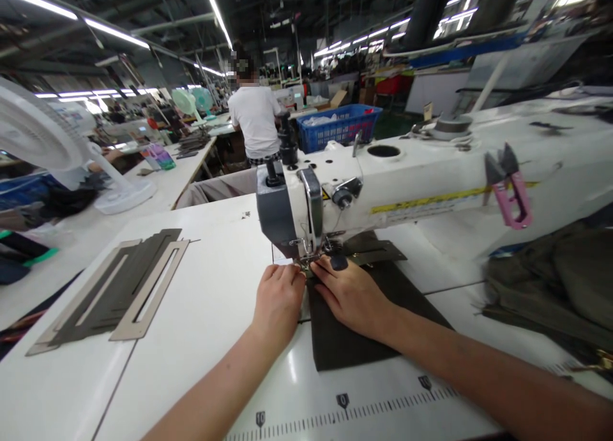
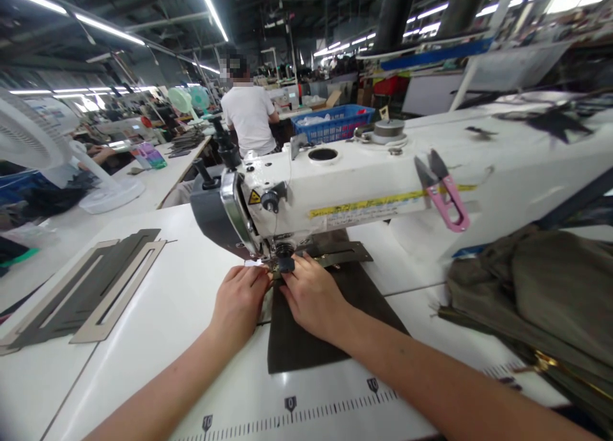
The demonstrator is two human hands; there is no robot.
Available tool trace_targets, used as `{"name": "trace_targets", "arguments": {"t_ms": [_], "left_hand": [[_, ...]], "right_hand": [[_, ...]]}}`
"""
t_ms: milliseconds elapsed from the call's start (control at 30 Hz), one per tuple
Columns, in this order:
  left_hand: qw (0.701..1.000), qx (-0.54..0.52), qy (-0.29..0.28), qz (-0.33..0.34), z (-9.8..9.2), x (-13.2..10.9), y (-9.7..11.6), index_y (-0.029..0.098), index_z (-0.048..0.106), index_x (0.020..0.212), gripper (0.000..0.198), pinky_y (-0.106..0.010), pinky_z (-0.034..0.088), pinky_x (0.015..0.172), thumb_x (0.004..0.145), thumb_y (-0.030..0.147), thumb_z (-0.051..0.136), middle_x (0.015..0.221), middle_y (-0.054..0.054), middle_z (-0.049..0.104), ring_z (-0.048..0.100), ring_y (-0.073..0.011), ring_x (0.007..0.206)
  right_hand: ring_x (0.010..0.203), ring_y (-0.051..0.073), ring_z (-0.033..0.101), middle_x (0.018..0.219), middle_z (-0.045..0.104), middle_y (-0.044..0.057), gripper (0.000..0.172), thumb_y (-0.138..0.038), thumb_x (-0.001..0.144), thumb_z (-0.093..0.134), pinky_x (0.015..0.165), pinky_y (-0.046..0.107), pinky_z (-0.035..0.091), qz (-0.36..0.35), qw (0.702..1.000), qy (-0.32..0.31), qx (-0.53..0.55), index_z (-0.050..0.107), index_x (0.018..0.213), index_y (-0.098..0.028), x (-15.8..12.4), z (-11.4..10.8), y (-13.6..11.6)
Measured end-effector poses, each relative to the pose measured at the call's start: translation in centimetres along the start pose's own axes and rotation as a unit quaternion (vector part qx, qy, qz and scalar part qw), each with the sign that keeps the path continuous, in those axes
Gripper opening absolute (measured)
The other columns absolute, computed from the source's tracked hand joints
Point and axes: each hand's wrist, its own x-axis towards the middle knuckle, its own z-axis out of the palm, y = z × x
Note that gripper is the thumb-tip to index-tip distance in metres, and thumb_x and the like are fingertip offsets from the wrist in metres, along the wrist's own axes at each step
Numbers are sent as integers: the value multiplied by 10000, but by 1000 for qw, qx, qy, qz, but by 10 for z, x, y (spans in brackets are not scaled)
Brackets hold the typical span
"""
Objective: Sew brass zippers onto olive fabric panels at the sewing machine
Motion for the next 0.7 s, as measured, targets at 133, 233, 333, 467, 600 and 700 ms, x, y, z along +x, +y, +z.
{"name": "trace_targets", "arguments": {"t_ms": [133,233,333,467,600,700], "left_hand": [[1000,-1,23,-8,1,-1,-1,135,589,796,146,-360,457,701,868,119,462,824,-74,611,577,-209,757],[999,-1,43,-12,2,-1,-2,143,583,780,148,-358,465,682,870,131,466,804,-65,613,585,-205,735],[999,1,50,-9,3,0,-3,145,584,769,156,-356,470,673,868,127,464,789,-61,610,588,-201,721],[999,2,40,-2,2,0,-4,145,593,770,168,-349,470,671,862,111,457,773,-60,604,583,-196,710],[1000,3,27,-3,0,2,-4,140,599,777,162,-357,468,675,854,102,461,782,-64,608,576,-205,719],[1000,4,19,-6,1,3,-4,140,594,759,153,-362,461,675,849,106,475,774,-61,609,570,-208,712]], "right_hand": [[872,197,599,993,654,75,186,-144,837,488,805,320,462,48,999,2,0,649,923,-174,6,1,3],[797,187,617,904,674,58,151,-163,832,518,724,289,463,68,997,-13,-23,663,860,-191,10,2,4],[787,176,618,869,676,55,173,-163,847,496,713,273,452,53,998,-17,-33,660,800,-191,11,2,4],[787,174,611,867,675,60,209,-155,860,465,712,272,444,47,998,-12,-38,656,780,-186,9,3,4],[794,178,605,879,672,60,204,-156,860,467,725,278,435,39,999,-16,-33,665,825,-188,9,2,4],[777,178,600,872,671,54,201,-168,861,473,714,279,424,40,998,-11,-38,671,840,-198,10,2,5]]}}
